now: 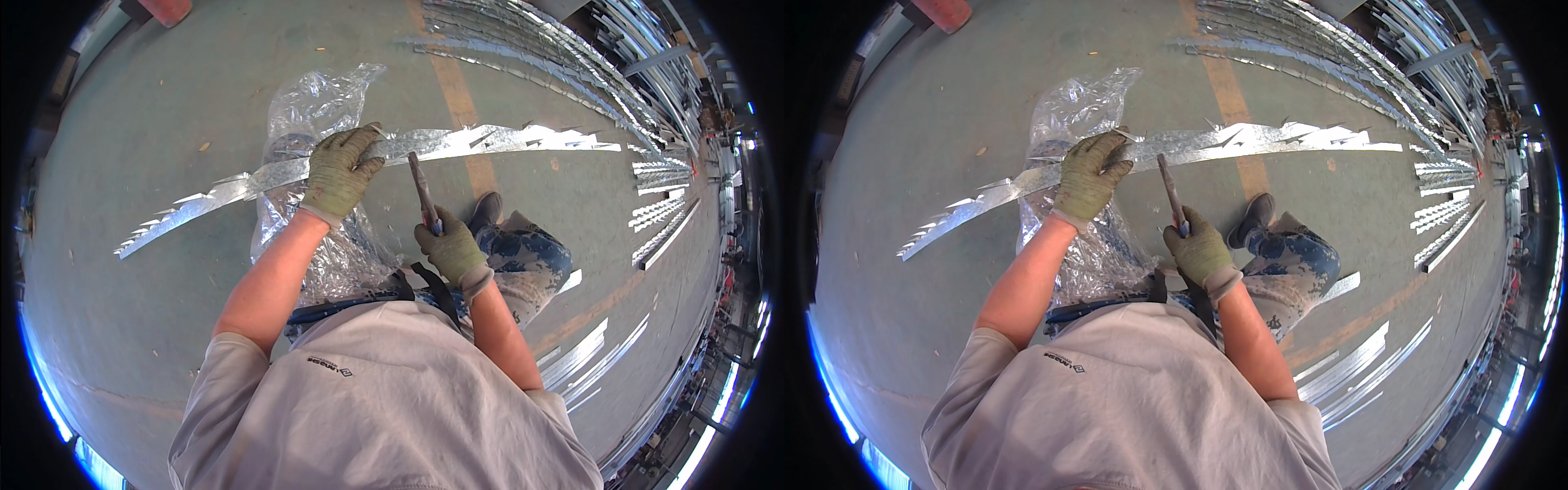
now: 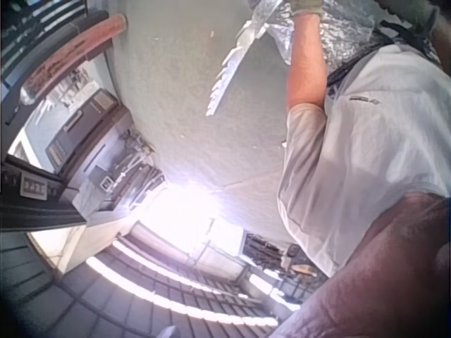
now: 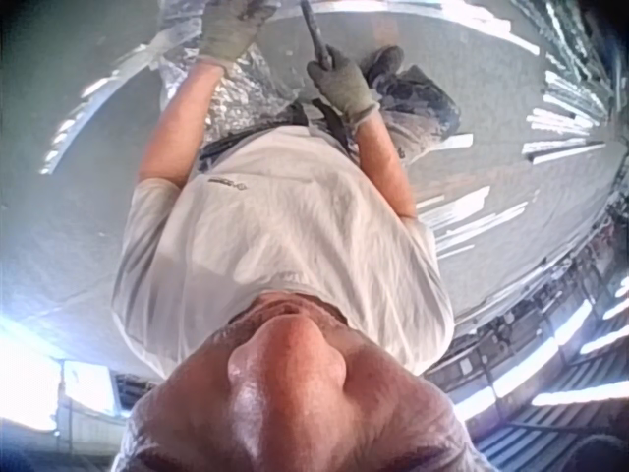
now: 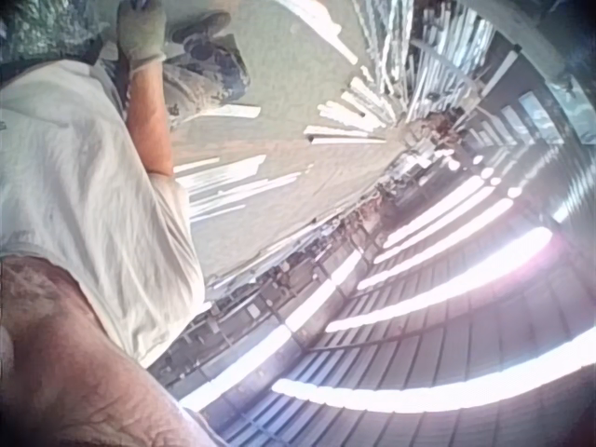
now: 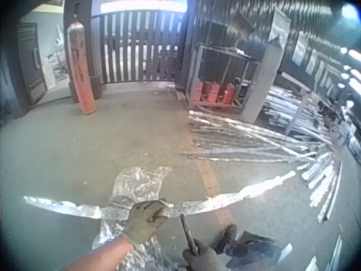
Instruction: The person uses tin snips to cut a long metal strip into shorter segments. The person holds the strip with one hand and cuts repeatedly with the other, placing cut pieces on the floor.
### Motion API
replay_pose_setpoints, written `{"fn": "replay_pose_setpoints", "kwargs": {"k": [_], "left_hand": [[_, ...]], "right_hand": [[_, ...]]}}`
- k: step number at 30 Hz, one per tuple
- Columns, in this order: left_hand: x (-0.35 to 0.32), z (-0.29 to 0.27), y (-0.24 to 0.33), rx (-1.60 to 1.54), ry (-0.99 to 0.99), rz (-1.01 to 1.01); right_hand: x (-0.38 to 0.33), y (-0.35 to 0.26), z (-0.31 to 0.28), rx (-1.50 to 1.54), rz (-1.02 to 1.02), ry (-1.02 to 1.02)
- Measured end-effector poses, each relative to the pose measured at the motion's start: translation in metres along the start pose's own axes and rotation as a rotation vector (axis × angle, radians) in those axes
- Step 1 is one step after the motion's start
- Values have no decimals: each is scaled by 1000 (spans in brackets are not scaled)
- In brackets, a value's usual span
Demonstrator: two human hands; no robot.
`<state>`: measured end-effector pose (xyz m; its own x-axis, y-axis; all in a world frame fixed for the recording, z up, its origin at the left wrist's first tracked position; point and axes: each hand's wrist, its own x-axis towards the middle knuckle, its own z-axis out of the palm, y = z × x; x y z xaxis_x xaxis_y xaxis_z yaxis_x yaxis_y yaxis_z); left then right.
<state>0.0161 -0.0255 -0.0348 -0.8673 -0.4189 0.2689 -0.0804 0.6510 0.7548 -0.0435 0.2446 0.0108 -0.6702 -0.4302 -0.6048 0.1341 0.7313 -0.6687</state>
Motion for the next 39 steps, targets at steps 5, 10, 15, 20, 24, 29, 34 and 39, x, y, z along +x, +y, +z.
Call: {"fn": "replay_pose_setpoints", "kwargs": {"k": [5, 10, 15, 20, 24, 29, 34, 39], "left_hand": [[1, 2, 2, -19, 0, -24], [3, -2, 7, -44, -11, -33], [2, -6, 16, -33, -50, -58], [0, -6, 15, -98, -65, -79], [0, -12, 32, -42, -82, -108], [2, -17, 36, 33, -102, -124], [-1, -12, 23, 55, -135, -80], [-1, -21, 34, 191, -68, 41]], "right_hand": [[4, 0, 0, 66, 33, -17], [-12, -19, -11, 291, 106, -115], [-12, -16, -20, 456, 193, -251], [-11, -4, -20, 781, 227, -403], [-11, -2, -21, 1080, 268, -518], [4, 27, 14, 1564, 91, -887], [4, 28, -3, 1403, 165, -868], [-5, 16, -21, 1033, 100, -646]]}}
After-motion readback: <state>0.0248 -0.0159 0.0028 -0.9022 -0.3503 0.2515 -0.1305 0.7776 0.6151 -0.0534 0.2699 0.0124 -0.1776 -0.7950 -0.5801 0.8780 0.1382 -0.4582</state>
